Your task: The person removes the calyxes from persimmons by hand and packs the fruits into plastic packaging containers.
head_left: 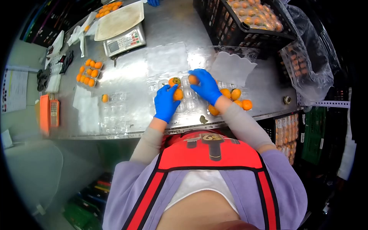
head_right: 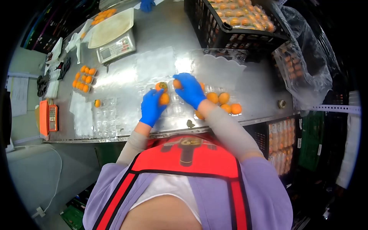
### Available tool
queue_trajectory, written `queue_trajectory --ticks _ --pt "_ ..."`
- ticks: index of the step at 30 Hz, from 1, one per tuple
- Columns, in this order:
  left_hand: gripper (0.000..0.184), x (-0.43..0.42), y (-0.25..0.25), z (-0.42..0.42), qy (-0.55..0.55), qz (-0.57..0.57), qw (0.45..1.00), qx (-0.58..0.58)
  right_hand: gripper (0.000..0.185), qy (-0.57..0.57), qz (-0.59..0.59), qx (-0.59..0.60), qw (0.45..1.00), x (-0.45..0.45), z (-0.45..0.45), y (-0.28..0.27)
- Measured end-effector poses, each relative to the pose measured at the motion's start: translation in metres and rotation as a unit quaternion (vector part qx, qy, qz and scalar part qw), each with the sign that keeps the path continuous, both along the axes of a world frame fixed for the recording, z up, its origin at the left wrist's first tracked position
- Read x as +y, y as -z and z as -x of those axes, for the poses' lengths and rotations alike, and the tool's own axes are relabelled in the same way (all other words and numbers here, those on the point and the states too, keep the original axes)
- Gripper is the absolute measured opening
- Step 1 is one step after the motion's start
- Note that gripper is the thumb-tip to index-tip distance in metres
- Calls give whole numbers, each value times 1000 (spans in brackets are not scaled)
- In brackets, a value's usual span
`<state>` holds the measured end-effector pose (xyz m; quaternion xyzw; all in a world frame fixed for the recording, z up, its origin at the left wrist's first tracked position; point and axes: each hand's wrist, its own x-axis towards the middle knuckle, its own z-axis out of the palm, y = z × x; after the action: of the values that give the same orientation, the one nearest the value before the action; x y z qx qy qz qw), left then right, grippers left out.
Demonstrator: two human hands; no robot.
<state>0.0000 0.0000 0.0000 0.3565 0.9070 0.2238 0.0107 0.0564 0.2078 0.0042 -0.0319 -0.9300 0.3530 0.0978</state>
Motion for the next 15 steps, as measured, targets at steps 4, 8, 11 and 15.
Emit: queue_trajectory --ticks 4,8,11,15 --pt "59 -9 4 15 4 -80 995 -66 49 172 227 61 957 30 -58 -38" --pt "57 -9 12 16 19 -149 983 -102 50 270 55 42 960 103 -127 -8" --pt "57 -11 14 15 22 -200 972 -118 51 266 -58 -63 960 122 -158 2" --pt "56 -13 23 15 18 -282 946 -162 48 264 -69 -56 960 119 -163 8"
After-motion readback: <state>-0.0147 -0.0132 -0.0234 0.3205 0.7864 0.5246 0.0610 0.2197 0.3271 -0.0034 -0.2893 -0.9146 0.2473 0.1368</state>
